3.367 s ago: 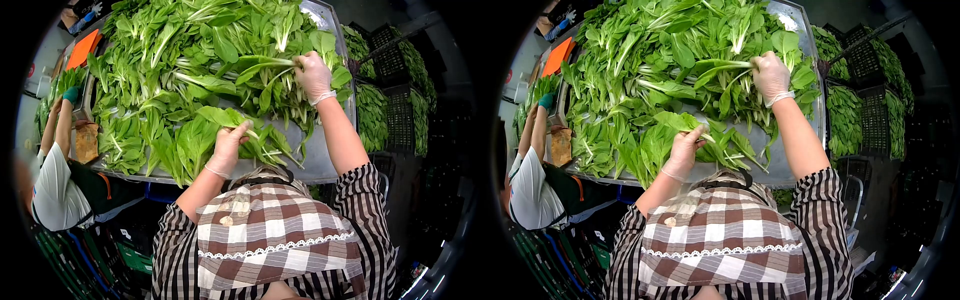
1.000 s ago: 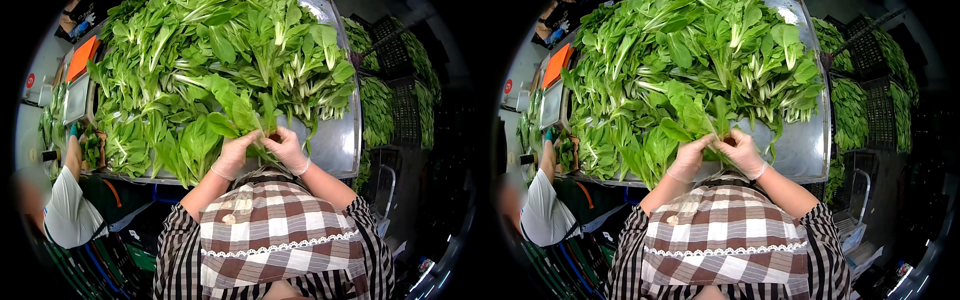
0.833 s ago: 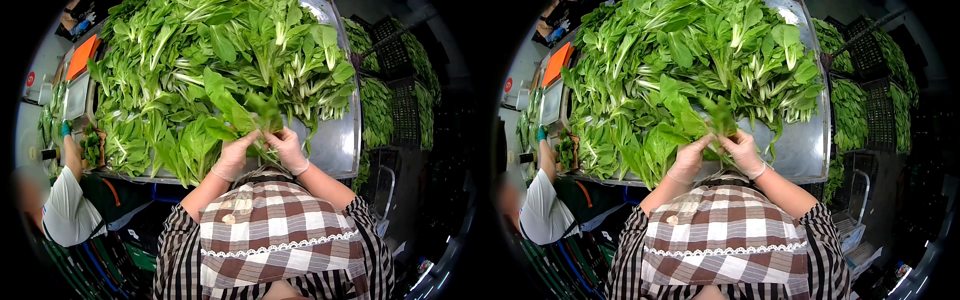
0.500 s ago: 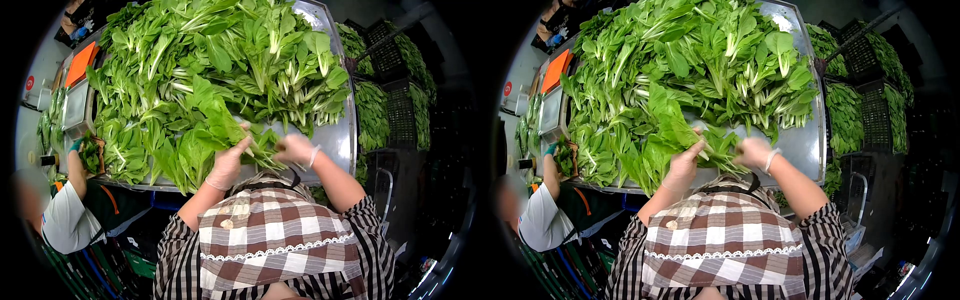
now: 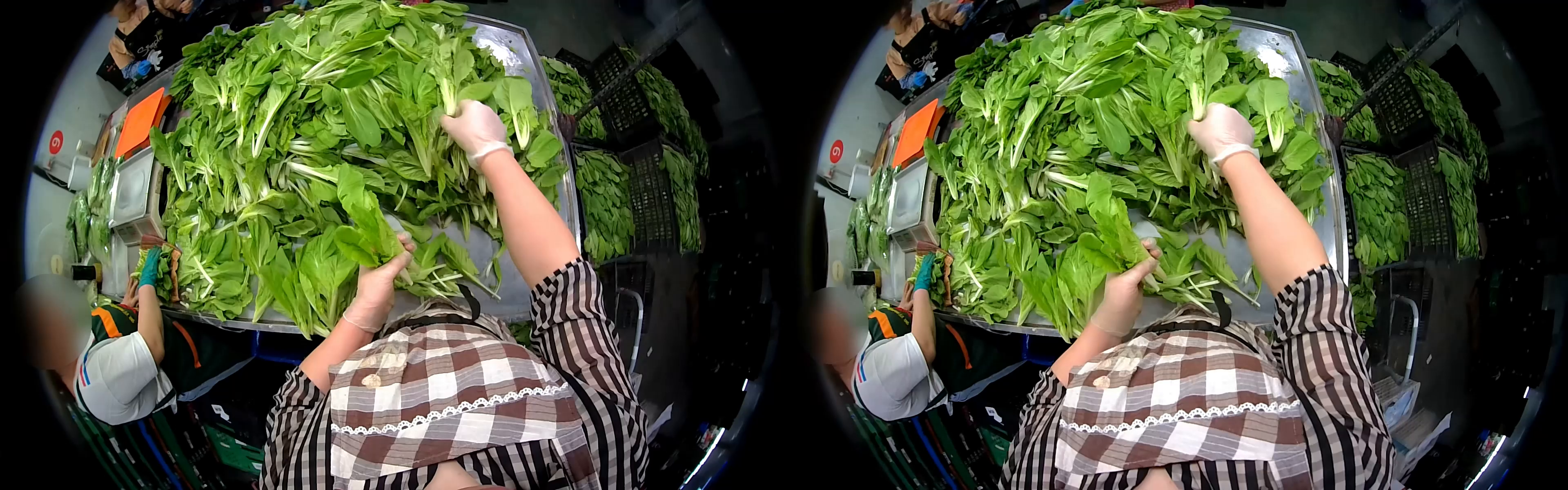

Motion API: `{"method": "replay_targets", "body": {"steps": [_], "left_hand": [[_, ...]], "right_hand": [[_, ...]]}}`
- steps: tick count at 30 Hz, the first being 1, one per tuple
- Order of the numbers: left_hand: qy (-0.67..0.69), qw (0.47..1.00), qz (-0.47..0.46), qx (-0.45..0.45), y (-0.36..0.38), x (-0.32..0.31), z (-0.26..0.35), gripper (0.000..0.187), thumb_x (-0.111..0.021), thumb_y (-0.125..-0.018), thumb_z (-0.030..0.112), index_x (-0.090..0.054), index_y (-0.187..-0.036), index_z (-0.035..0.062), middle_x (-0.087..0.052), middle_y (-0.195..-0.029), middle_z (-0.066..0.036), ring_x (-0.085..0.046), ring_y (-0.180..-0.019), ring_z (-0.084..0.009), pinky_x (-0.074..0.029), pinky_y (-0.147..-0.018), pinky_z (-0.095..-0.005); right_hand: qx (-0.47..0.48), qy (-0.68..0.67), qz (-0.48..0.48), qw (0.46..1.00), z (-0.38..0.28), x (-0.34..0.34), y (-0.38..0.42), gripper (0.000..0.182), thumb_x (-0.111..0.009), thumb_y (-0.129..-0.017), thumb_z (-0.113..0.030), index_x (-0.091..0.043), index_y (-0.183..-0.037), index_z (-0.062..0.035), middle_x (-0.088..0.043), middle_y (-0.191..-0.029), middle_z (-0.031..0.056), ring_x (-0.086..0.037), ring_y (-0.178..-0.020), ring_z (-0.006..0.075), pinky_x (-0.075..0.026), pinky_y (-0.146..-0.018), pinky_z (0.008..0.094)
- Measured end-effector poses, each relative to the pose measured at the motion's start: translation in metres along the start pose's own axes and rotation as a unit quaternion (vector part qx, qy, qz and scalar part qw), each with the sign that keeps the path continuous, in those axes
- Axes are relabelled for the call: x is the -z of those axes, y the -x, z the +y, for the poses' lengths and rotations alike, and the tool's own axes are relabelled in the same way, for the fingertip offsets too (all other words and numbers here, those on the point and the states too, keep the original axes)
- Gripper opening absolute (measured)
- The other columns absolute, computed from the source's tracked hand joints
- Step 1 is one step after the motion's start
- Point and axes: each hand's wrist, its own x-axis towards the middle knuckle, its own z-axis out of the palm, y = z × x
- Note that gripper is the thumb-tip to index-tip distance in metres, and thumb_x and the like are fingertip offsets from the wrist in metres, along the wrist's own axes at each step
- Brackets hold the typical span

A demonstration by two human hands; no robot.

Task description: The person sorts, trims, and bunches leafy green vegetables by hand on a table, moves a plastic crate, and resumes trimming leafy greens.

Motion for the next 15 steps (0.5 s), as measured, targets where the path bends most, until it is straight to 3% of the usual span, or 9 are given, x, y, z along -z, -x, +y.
{"method": "replay_targets", "body": {"steps": [2,5,9,13,14,15], "left_hand": [[0.011,1.0,0.014,0.007,0.002,-0.002,0.003,0.035,-0.064,-0.082,-0.006,-0.06,-0.116,0.001,-0.064,-0.109,-0.006,-0.062,-0.1,-0.0205,-0.048,-0.092,-0.0355],[0.029,0.999,0.01,0.017,-0.002,-0.004,0.007,0.036,-0.063,-0.082,-0.007,-0.059,-0.116,0.0014,-0.064,-0.11,-0.007,-0.063,-0.101,-0.0205,-0.048,-0.093,-0.0355],[0.009,1.0,-0.021,0.008,-0.01,-0.006,0.003,0.035,-0.064,-0.084,-0.003,-0.058,-0.118,0.0014,-0.063,-0.111,-0.006,-0.062,-0.101,-0.0196,-0.049,-0.09,-0.0343],[0.051,0.997,-0.049,0.015,-0.015,-0.008,-0.009,0.035,-0.064,-0.084,-0.003,-0.057,-0.119,0.0009,-0.063,-0.112,-0.007,-0.063,-0.099,-0.0187,-0.05,-0.087,-0.0339],[0.069,0.996,-0.056,0.018,-0.016,-0.009,-0.009,0.036,-0.064,-0.084,-0.003,-0.057,-0.119,0.0008,-0.063,-0.113,-0.007,-0.063,-0.098,-0.0185,-0.05,-0.087,-0.0336],[0.068,0.996,-0.05,0.023,-0.015,-0.009,-0.005,0.036,-0.064,-0.084,-0.004,-0.057,-0.119,0.0008,-0.063,-0.113,-0.007,-0.063,-0.098,-0.0185,-0.051,-0.087,-0.0336]], "right_hand": [[-0.004,-0.097,0.019,0.995,0.019,-0.015,-0.004,0.045,-0.062,-0.081,-0.051,-0.073,-0.092,-0.0085,-0.071,-0.091,0.0174,-0.068,-0.086,0.0337,-0.052,-0.078,0.042],[-0.038,-0.13,0.004,0.991,0.024,-0.02,0.009,0.047,-0.061,-0.081,-0.054,-0.072,-0.09,-0.0087,-0.071,-0.089,0.016,-0.068,-0.085,0.0323,-0.052,-0.076,0.0408],[-0.035,-0.024,0.017,0.999,-0.009,0.017,0.017,0.051,-0.063,-0.079,-0.059,-0.071,-0.088,-0.0085,-0.071,-0.087,0.015,-0.068,-0.08,0.033,-0.052,-0.073,0.0408],[-0.014,0.036,0.019,0.999,0.002,0.004,-0.011,0.061,-0.064,-0.077,-0.065,-0.068,-0.085,-0.0045,-0.07,-0.083,0.0185,-0.067,-0.077,0.032,-0.051,-0.071,0.0403],[-0.001,0.031,0.033,0.999,0.009,0.001,-0.012,0.055,-0.062,-0.084,-0.055,-0.07,-0.089,-0.0014,-0.071,-0.082,0.0157,-0.067,-0.07,0.0234,-0.053,-0.068,0.0381],[-0.035,-0.072,0.02,0.997,0.012,0.004,-0.008,0.05,-0.063,-0.085,-0.051,-0.07,-0.09,-0.0011,-0.071,-0.082,0.015,-0.067,-0.068,0.0216,-0.053,-0.066,0.0365]]}}
